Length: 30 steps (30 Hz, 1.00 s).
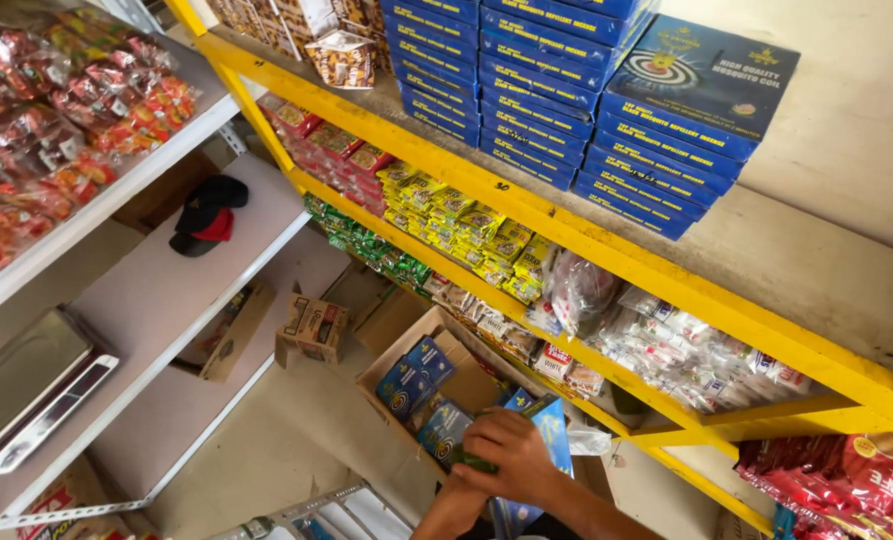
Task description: Wiping dust off boxes of mosquito coils on a retail shelf using a cleaning cloth.
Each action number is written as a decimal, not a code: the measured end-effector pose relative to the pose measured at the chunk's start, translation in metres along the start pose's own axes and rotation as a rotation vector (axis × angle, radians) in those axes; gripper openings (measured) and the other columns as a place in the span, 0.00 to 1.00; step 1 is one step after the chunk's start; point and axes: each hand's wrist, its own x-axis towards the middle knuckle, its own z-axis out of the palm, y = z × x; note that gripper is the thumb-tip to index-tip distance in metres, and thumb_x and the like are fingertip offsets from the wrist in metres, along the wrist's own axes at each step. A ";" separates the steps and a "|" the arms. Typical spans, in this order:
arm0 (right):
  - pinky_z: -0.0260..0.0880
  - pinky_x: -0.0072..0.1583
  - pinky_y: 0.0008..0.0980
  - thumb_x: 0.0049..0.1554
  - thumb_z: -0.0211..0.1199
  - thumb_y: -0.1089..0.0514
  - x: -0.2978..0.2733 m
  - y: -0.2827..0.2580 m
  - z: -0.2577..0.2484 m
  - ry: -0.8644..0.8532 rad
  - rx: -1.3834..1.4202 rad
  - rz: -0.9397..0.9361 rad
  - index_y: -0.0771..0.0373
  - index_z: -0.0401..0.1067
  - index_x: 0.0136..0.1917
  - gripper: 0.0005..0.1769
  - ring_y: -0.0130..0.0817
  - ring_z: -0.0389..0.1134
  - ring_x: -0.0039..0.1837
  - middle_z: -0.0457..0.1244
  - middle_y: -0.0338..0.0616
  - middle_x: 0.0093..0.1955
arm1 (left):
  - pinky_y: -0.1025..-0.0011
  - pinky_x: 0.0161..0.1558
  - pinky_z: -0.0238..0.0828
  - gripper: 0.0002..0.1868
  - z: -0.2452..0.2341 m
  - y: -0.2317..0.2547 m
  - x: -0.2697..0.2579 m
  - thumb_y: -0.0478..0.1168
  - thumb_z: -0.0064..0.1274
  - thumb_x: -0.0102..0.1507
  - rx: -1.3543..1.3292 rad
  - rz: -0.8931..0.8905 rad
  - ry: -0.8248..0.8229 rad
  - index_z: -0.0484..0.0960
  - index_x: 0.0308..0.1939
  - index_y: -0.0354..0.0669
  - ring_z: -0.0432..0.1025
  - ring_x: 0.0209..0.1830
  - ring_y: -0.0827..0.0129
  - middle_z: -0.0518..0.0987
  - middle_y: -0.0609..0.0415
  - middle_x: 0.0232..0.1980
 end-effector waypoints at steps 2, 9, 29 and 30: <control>0.70 0.57 0.38 0.50 0.72 0.53 -0.001 -0.007 0.004 0.053 0.053 0.056 0.59 0.74 0.44 0.12 0.44 0.70 0.55 0.68 0.37 0.48 | 0.73 0.55 0.70 0.28 0.014 0.021 -0.014 0.36 0.56 0.60 0.211 -0.039 0.073 0.73 0.64 0.35 0.70 0.57 0.68 0.77 0.47 0.60; 0.72 0.61 0.43 0.64 0.52 0.49 -0.031 0.038 -0.009 0.153 -0.094 0.083 0.64 0.73 0.49 0.17 0.44 0.71 0.55 0.69 0.47 0.49 | 0.77 0.45 0.70 0.26 0.071 0.116 -0.054 0.27 0.55 0.52 0.357 -0.057 0.061 0.82 0.56 0.34 0.72 0.39 0.70 0.85 0.50 0.44; 0.66 0.56 0.39 0.57 0.57 0.57 -0.004 0.016 -0.034 0.312 -0.154 0.205 0.63 0.72 0.39 0.09 0.39 0.69 0.52 0.68 0.44 0.47 | 0.77 0.50 0.73 0.33 0.084 0.143 -0.063 0.28 0.56 0.54 0.425 -0.088 -0.030 0.74 0.66 0.35 0.76 0.44 0.71 0.85 0.49 0.50; 0.66 0.56 0.39 0.57 0.57 0.57 0.000 0.004 -0.030 0.308 -0.148 0.205 0.63 0.72 0.39 0.09 0.39 0.69 0.52 0.68 0.44 0.47 | 0.77 0.50 0.73 0.33 0.085 0.144 -0.061 0.28 0.56 0.54 0.422 -0.089 -0.024 0.74 0.66 0.35 0.76 0.44 0.71 0.85 0.49 0.50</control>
